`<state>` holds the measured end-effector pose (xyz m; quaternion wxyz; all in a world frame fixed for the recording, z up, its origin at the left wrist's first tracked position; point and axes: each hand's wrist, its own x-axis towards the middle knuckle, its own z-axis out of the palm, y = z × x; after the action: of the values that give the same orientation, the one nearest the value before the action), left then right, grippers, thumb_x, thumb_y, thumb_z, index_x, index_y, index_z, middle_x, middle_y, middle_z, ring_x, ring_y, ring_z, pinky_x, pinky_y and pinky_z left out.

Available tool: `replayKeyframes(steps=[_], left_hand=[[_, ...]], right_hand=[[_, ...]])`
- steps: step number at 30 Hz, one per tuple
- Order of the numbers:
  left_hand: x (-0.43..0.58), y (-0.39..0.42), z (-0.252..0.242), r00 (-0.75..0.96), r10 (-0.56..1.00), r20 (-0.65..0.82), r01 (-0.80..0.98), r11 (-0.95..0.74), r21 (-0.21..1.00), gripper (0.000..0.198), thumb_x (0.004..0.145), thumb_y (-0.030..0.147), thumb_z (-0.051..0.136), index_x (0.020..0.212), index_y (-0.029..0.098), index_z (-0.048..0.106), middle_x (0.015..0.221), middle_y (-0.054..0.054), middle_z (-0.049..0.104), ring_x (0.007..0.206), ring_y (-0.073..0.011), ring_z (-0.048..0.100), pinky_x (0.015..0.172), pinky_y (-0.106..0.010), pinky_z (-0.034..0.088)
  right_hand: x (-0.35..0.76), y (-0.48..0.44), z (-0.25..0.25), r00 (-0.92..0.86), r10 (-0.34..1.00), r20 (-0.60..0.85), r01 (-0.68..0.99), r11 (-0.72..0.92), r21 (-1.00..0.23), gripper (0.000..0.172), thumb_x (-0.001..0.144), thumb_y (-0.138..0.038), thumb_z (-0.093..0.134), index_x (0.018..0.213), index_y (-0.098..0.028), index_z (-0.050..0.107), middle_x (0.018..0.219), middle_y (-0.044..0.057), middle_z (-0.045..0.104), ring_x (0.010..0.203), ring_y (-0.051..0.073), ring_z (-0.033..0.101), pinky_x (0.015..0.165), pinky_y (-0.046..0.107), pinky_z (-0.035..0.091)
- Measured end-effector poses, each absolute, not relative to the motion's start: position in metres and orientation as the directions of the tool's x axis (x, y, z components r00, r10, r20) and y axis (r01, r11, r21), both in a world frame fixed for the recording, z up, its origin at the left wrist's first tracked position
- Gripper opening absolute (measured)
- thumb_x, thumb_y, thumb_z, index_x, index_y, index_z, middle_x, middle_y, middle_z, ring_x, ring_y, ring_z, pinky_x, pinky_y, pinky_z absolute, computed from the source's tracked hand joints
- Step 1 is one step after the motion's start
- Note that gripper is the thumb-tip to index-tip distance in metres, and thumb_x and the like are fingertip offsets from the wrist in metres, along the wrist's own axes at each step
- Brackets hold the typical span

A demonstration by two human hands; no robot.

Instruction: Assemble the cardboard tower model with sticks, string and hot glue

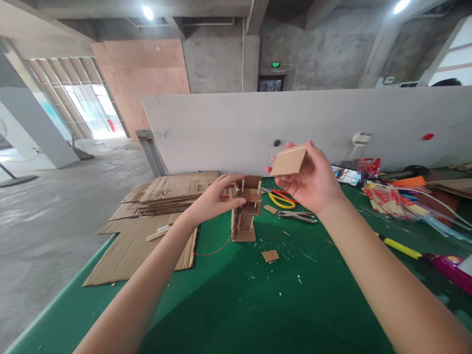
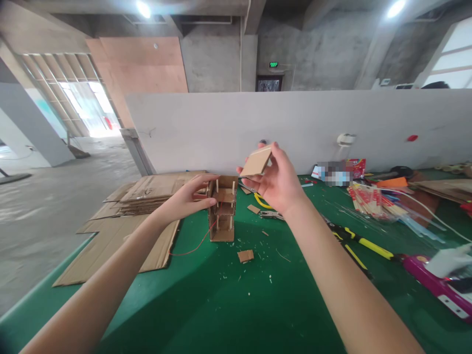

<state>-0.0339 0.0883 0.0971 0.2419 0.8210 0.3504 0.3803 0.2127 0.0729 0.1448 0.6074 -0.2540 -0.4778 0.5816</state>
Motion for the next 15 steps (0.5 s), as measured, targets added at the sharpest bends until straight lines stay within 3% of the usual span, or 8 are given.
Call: replayKeyframes(steps=[4,9,11,13,15], left_hand=[[-0.034,0.087,0.098,0.457,0.75,0.479,0.416,-0.656,0.63,0.052,0.085,0.045,0.067,0.132,0.025,0.054,0.136,-0.01,0.053,0.124,-0.0278,0.053,0.093,-0.041,0.056],[-0.035,0.088,0.094,0.438,0.774,0.458,0.443,-0.629,0.639,0.066,0.085,0.047,0.066,0.145,0.03,0.042,0.148,-0.011,0.044,0.129,-0.0302,0.051,0.093,-0.041,0.056],[-0.035,0.088,0.092,0.417,0.796,0.439,0.427,-0.598,0.678,0.078,0.084,0.048,0.068,0.151,0.031,0.033,0.153,-0.013,0.038,0.133,-0.0327,0.048,0.094,-0.042,0.056],[-0.033,0.089,0.09,0.395,0.819,0.417,0.419,-0.564,0.712,0.088,0.081,0.048,0.071,0.153,0.028,0.026,0.154,-0.016,0.036,0.134,-0.0348,0.046,0.094,-0.044,0.055],[-0.032,0.09,0.088,0.388,0.836,0.388,0.417,-0.535,0.735,0.095,0.078,0.047,0.074,0.154,0.026,0.023,0.151,-0.018,0.038,0.134,-0.0358,0.045,0.095,-0.046,0.055]], right_hand=[[0.192,0.085,0.147,-0.104,0.971,0.213,-0.485,0.138,-0.863,0.049,0.075,-0.064,0.067,0.108,-0.03,0.056,0.085,0.0,0.064,0.082,0.021,0.072,0.062,0.029,0.058],[0.192,0.096,0.137,0.031,0.976,0.216,-0.298,0.215,-0.93,0.061,0.072,-0.079,0.057,0.103,-0.025,0.056,0.08,0.001,0.064,0.059,0.017,0.067,0.042,0.026,0.046],[0.198,0.097,0.134,0.081,0.962,0.262,-0.122,0.27,-0.955,0.062,0.075,-0.082,0.05,0.096,-0.024,0.055,0.071,0.001,0.061,0.049,0.015,0.06,0.038,0.025,0.037],[0.207,0.095,0.134,0.052,0.947,0.316,0.182,0.302,-0.936,0.057,0.079,-0.079,0.048,0.091,-0.023,0.054,0.068,0.001,0.059,0.043,0.013,0.055,0.038,0.026,0.033],[0.219,0.091,0.138,-0.028,0.951,0.309,0.549,0.273,-0.79,0.048,0.085,-0.07,0.049,0.09,-0.022,0.055,0.075,0.004,0.062,0.045,0.012,0.053,0.041,0.027,0.034]])
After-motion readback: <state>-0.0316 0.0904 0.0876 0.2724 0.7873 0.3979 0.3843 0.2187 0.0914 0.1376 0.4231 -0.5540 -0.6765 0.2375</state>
